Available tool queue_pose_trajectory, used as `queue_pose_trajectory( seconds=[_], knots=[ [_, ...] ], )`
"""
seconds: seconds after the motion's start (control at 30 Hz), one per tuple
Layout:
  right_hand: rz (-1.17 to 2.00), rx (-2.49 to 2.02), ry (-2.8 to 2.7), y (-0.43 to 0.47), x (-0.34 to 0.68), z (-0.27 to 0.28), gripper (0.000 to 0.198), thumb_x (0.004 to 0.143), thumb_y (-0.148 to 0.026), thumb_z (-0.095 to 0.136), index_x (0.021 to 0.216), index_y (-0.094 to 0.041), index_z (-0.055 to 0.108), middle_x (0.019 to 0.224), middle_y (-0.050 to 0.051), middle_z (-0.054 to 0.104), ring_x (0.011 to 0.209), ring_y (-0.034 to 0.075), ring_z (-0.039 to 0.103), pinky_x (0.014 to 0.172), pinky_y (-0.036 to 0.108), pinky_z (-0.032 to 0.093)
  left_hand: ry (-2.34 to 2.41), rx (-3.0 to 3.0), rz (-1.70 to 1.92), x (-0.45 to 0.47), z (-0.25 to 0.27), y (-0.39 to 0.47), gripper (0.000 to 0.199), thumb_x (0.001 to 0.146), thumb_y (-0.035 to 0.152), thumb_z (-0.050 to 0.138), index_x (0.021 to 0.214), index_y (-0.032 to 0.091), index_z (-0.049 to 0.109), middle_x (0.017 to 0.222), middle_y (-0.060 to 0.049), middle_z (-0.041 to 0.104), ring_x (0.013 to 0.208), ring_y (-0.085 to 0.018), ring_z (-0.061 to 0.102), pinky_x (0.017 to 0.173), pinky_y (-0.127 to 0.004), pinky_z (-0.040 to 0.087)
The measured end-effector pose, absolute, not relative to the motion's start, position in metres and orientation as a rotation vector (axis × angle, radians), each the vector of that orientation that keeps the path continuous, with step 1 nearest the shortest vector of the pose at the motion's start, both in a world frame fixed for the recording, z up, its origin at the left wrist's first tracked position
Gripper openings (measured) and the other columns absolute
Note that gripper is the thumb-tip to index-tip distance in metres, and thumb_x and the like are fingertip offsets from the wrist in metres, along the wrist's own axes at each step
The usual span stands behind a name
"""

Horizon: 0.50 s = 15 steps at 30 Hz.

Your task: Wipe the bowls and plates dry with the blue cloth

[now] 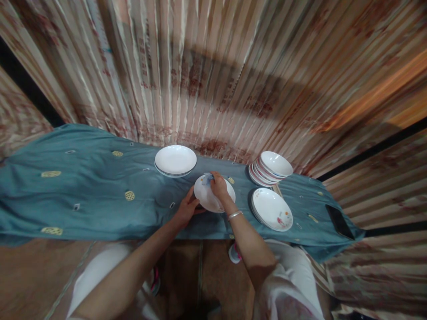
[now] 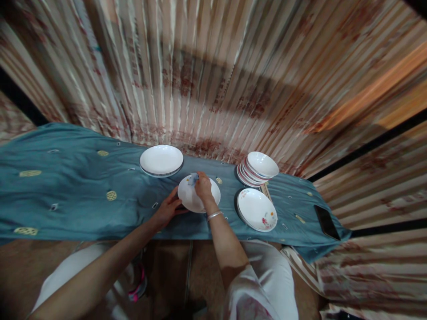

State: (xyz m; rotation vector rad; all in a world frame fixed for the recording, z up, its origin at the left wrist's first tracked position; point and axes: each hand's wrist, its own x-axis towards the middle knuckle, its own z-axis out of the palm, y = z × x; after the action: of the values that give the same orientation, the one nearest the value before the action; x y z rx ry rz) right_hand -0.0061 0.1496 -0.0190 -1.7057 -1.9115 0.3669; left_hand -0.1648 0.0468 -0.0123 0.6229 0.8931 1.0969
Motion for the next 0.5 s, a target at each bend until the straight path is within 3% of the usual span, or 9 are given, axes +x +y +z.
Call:
queue_pose_trajectory(
  seconds=[0.5],
  knots=[
    [0.758, -1.356, -1.866, 0.117, -0.04, -0.009, 0.042, 0.079, -0.005, 0.045, 0.112, -0.021, 0.064, 0.13, 0.005, 0.064, 0.124, 0.018, 0.056, 0.114, 0.035, 0.037, 0.877, 0.63, 1.091, -0.166, -0.008, 0.047, 0.081, 0.075, 0.015, 0.069, 0.15, 0.024, 0.041, 0.113, -0.009, 0.073, 0.092, -0.026, 0.072, 0.078, -0.042, 0.062]
  ],
)
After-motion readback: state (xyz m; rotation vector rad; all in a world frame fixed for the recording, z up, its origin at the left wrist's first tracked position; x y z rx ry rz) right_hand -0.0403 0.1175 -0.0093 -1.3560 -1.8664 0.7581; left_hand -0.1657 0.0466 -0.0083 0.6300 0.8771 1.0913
